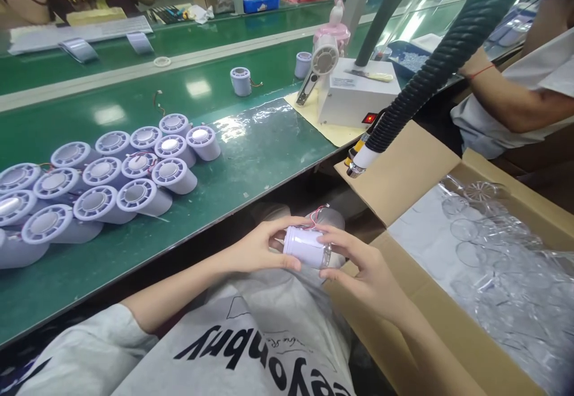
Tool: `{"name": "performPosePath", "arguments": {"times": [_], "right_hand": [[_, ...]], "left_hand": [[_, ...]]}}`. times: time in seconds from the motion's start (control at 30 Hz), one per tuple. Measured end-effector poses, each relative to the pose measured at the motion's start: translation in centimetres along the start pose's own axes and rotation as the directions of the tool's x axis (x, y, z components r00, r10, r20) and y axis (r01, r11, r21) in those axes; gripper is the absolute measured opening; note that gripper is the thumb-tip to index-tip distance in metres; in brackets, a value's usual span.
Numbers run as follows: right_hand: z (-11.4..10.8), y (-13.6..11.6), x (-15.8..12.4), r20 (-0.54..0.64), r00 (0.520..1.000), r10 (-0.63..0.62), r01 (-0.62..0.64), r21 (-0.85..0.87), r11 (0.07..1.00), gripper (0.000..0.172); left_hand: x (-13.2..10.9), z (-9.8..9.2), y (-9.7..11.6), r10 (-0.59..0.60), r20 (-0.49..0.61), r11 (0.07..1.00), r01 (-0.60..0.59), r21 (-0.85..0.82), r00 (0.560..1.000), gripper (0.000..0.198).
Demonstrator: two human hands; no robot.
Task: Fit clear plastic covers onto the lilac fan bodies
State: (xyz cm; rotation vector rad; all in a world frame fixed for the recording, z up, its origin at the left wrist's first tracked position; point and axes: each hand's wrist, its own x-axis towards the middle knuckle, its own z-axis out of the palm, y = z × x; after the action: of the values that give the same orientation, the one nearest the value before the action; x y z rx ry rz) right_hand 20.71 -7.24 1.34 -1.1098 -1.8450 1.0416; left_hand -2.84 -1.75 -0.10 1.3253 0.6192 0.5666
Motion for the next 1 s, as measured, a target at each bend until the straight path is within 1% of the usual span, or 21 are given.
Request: {"name": "performPosePath", "arguments": {"times": [0.07, 0.17, 0.3, 0.37, 0.53, 0.63, 0.77, 0.87, 1.0], "right_hand": [[-0.12, -0.17, 0.02, 0.01, 0.999, 0.04, -0.04, 0.068, 0.997, 0.044], [-0.26, -0.53, 0.24, 0.024, 0.994, 0.108, -0.111, 0.178, 0.978, 0.043], [-0.25, -0.68, 0.37, 0.076, 0.966, 0.246, -0.258, 0.307, 0.916, 0.04], [-0.19, -0.55, 0.31, 0.105, 0.951, 0.29, -0.308, 0.362, 0.88, 0.039], [-0.1, -0.08, 0.17, 0.118, 0.933, 0.34, -0.354, 0.47, 0.809, 0.035], [-0.14, 0.01, 0.18, 0.133, 0.922, 0.364, -0.379, 0.5, 0.778, 0.034], [-0.11, -0.04, 0.27, 0.136, 0.904, 0.406, -0.413, 0.529, 0.742, 0.035], [0.12, 0.04, 0.33, 0.147, 0.886, 0.441, -0.437, 0.583, 0.684, 0.035], [0.54, 0.11, 0.41, 0.183, 0.857, 0.482, -0.482, 0.614, 0.625, 0.04]], "left_hand": [[-0.07, -0.07, 0.27, 0.053, 0.004, 0.995, -0.053, 0.08, 0.999, 0.075], [-0.19, -0.12, 0.71, 0.093, 0.017, 0.99, -0.095, 0.103, 0.995, 0.078], [-0.37, -0.17, 1.0, 0.117, 0.011, 0.983, -0.118, 0.142, 0.993, 0.079], [-0.37, -0.22, 0.99, 0.135, 0.005, 0.976, -0.134, 0.172, 0.991, 0.079], [-0.11, -0.31, 0.94, 0.171, 0.012, 0.965, -0.17, 0.198, 0.985, 0.078], [0.02, -0.27, 1.0, 0.191, 0.019, 0.957, -0.191, 0.22, 0.981, 0.077], [0.03, -0.23, 1.03, 0.217, 0.017, 0.944, -0.214, 0.251, 0.976, 0.077], [0.03, -0.27, 0.95, 0.231, 0.023, 0.939, -0.23, 0.257, 0.973, 0.076], [0.13, -0.35, 0.76, 0.277, 0.058, 0.932, -0.283, 0.227, 0.959, 0.076]]}}
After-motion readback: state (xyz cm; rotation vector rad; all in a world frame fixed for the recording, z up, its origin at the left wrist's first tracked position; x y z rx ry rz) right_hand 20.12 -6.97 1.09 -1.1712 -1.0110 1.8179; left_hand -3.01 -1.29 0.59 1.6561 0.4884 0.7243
